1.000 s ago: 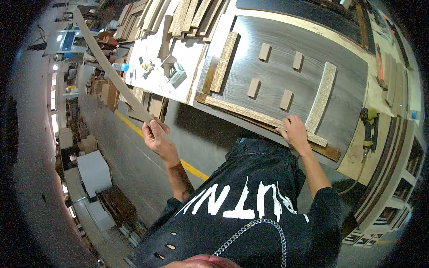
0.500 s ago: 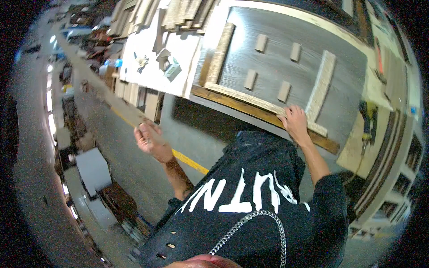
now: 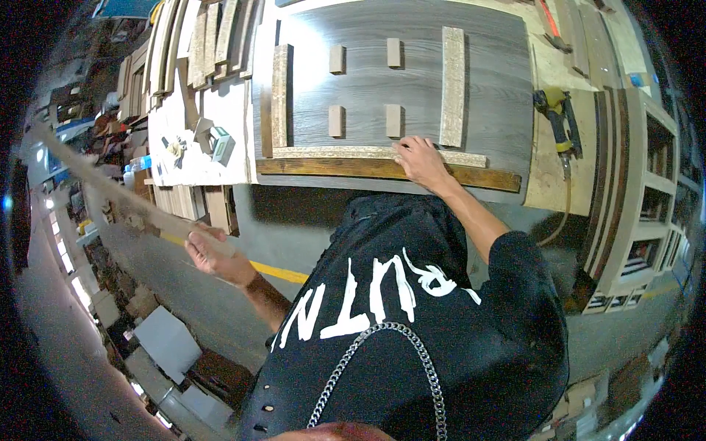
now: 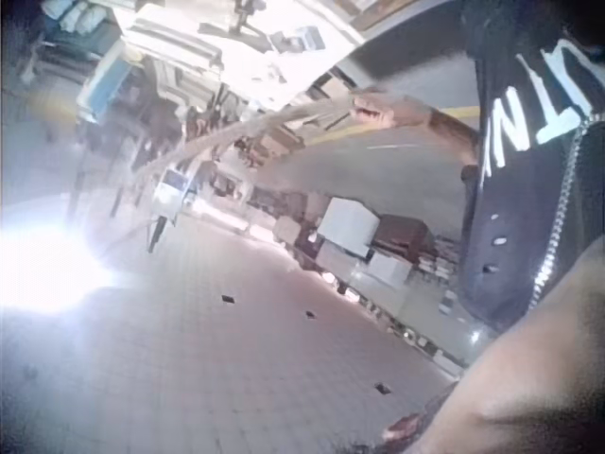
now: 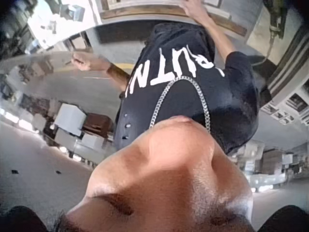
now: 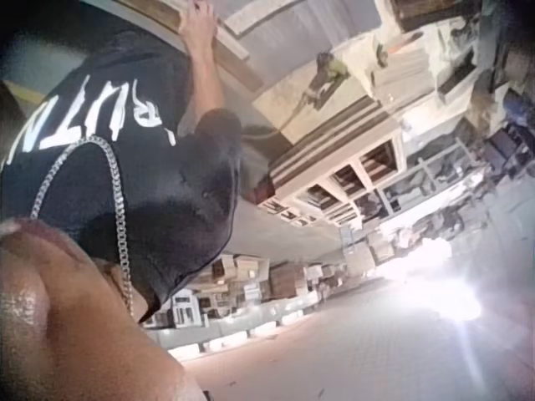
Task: Assembling and securing wooden frame components using a pneumatic nail gun on a workbench.
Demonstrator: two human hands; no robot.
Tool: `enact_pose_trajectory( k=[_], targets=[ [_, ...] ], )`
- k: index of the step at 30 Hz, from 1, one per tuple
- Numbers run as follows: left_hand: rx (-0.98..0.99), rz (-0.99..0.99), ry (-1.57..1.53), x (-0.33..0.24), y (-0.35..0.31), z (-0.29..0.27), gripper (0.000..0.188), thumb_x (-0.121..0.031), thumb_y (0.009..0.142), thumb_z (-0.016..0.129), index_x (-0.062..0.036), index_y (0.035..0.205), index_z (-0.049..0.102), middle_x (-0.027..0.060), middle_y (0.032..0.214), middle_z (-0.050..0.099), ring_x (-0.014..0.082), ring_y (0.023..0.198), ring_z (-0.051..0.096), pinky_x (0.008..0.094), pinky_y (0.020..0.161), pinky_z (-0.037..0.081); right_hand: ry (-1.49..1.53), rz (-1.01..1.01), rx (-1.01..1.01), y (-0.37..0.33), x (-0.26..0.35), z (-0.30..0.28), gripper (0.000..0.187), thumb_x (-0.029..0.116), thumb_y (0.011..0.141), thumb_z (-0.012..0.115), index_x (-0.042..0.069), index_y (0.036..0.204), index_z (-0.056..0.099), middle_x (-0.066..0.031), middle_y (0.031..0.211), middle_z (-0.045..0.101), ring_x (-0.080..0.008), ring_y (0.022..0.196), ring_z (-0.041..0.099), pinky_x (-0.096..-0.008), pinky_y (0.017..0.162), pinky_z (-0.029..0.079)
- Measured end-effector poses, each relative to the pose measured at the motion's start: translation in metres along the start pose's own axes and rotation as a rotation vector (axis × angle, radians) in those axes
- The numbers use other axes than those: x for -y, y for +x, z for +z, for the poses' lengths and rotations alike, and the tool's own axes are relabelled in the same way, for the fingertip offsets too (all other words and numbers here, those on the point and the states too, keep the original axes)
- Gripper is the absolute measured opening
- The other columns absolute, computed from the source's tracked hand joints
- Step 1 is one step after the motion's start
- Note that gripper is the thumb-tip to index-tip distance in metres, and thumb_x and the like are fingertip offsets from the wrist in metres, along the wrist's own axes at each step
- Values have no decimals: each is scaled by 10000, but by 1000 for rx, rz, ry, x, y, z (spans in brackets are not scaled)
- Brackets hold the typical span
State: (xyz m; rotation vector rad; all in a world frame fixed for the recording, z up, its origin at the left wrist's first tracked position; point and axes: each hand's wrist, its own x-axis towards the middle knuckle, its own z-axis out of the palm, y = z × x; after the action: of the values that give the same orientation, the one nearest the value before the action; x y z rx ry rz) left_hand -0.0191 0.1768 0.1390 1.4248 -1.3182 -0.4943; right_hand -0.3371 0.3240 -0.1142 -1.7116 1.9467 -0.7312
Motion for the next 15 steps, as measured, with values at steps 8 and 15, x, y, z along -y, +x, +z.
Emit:
enact_pose_trajectory(
  k=[8, 15],
  targets=[
    [595, -218, -445, -4, -81, 97, 269, -287, 1009, 556, -53, 1134, 514, 33, 811, 550, 112, 632, 528, 266, 545, 453, 791, 37, -79, 73, 106, -81, 677, 357, 911, 685, 25, 1444, 434, -158, 1250, 592, -286, 1128, 580, -423, 973, 501],
    [1302, 352, 99, 22, -103, 129, 470, -381, 995, 532, 6, 1263, 524, 180, 1088, 662, 336, 902, 652, 418, 765, 516, 992, 571, -13, 142, 63, -127, 713, 329, 845, 775, 35, 1381, 407, -148, 1113, 672, -242, 970, 659, -391, 865, 537]
  ],
)
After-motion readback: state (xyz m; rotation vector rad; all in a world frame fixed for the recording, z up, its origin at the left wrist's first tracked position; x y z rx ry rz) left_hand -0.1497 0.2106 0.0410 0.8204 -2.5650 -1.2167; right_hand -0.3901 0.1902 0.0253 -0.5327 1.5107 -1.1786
